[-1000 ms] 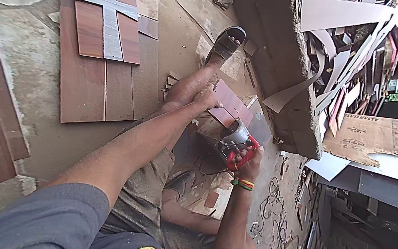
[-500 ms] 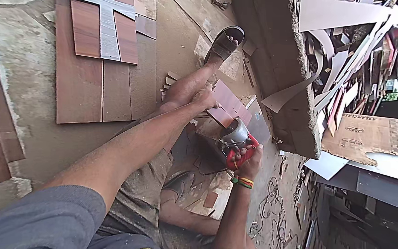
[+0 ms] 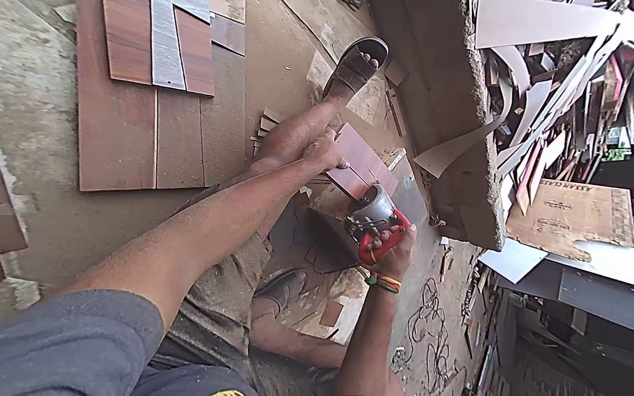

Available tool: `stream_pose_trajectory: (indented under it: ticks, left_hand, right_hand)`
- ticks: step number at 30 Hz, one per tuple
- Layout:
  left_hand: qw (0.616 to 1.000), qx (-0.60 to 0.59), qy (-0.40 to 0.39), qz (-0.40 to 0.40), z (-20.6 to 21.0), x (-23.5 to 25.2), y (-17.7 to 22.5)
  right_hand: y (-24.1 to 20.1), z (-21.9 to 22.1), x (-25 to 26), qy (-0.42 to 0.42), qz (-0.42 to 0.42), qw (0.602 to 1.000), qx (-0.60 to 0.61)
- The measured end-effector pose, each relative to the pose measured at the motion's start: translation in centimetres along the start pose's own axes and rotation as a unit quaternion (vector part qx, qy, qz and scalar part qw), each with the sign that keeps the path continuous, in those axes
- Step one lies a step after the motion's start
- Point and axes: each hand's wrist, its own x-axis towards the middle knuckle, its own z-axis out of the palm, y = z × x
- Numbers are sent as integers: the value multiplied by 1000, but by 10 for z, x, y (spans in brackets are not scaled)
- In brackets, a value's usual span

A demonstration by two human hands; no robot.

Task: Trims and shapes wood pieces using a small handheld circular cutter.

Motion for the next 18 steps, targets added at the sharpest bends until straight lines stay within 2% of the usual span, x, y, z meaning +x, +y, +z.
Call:
stream_pose_trajectory:
  ticks: [7,18]
  left_hand:
    - [997,51,-5,51,-15,-17,-3]
    - [1000,-4,-8,10,-7,-8,-2]
  right_hand:
    - [-1,1,-1,0,5,1000,-9]
    - [-2,3,0,5,4,1000,-4]
